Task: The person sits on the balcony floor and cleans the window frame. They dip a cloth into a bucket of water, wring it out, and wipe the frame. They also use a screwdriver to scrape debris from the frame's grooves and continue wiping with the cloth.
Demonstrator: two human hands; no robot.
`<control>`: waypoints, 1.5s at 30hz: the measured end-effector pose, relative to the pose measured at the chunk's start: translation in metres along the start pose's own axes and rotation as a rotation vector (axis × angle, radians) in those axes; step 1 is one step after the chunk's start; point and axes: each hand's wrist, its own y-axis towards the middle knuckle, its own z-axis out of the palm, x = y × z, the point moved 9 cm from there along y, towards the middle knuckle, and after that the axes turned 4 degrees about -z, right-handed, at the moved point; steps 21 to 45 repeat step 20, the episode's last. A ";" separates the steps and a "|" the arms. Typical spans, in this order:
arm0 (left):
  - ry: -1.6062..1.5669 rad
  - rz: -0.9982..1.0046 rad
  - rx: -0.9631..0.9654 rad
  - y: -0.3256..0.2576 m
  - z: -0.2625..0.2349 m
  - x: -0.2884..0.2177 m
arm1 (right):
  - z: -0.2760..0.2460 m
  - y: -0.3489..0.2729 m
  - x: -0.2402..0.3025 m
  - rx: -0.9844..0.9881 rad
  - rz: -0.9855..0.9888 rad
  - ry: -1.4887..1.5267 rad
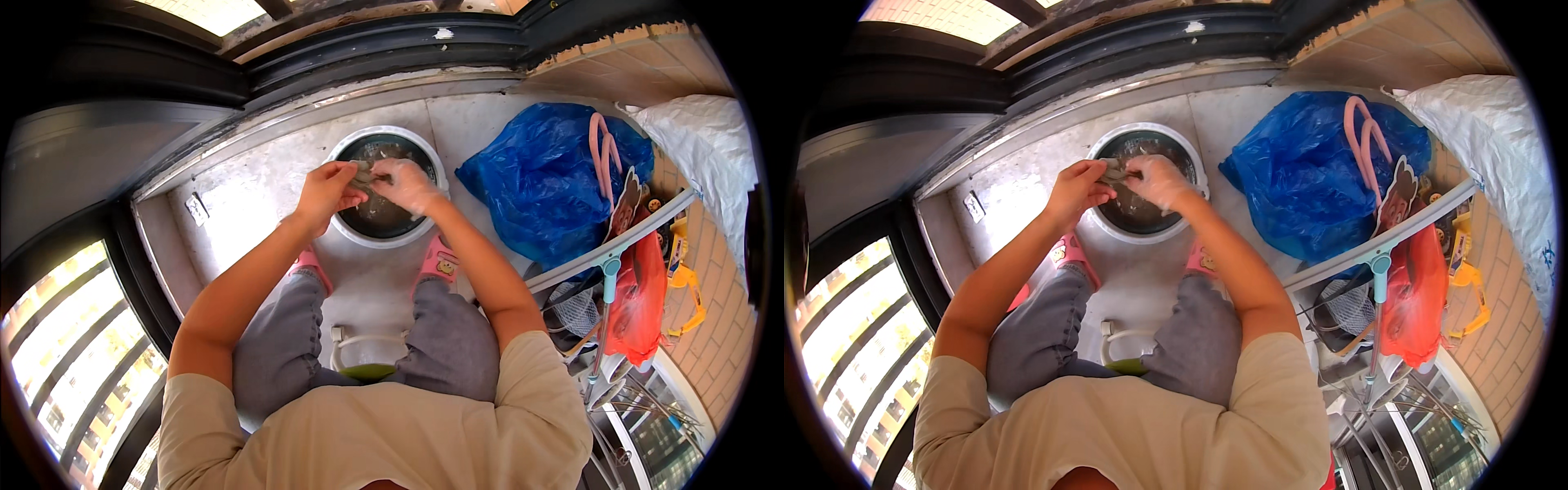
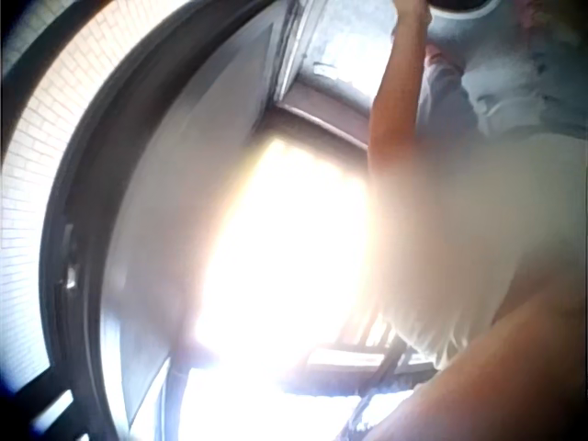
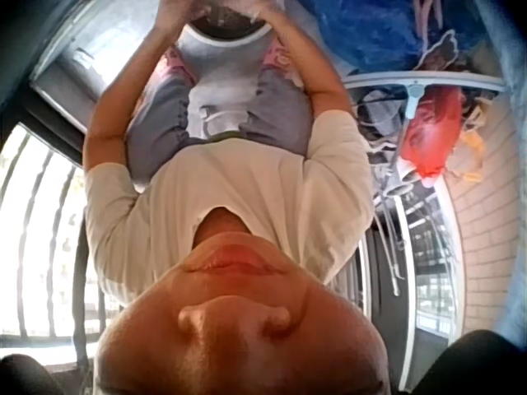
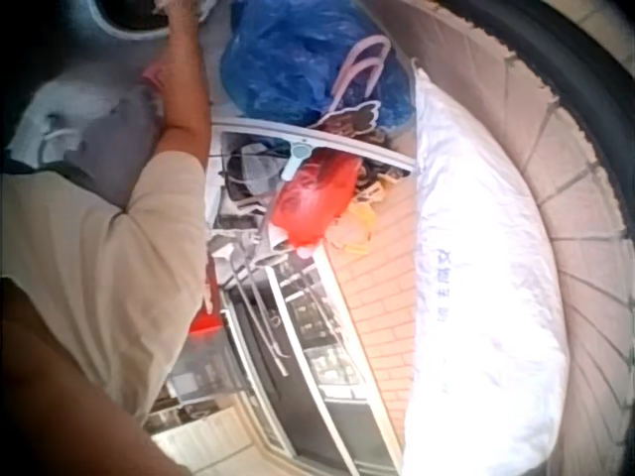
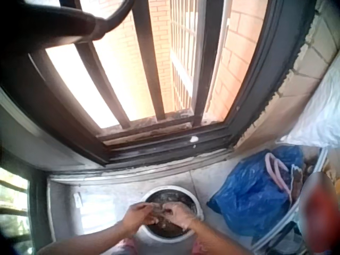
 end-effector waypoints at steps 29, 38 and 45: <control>0.799 0.540 -0.037 0.028 -0.003 0.006 | 0.006 -0.008 0.007 -0.211 0.189 -0.332; 0.799 0.540 -0.037 0.028 -0.003 0.006 | 0.006 -0.008 0.007 -0.211 0.189 -0.332; 0.799 0.540 -0.037 0.028 -0.003 0.006 | 0.006 -0.008 0.007 -0.211 0.189 -0.332</control>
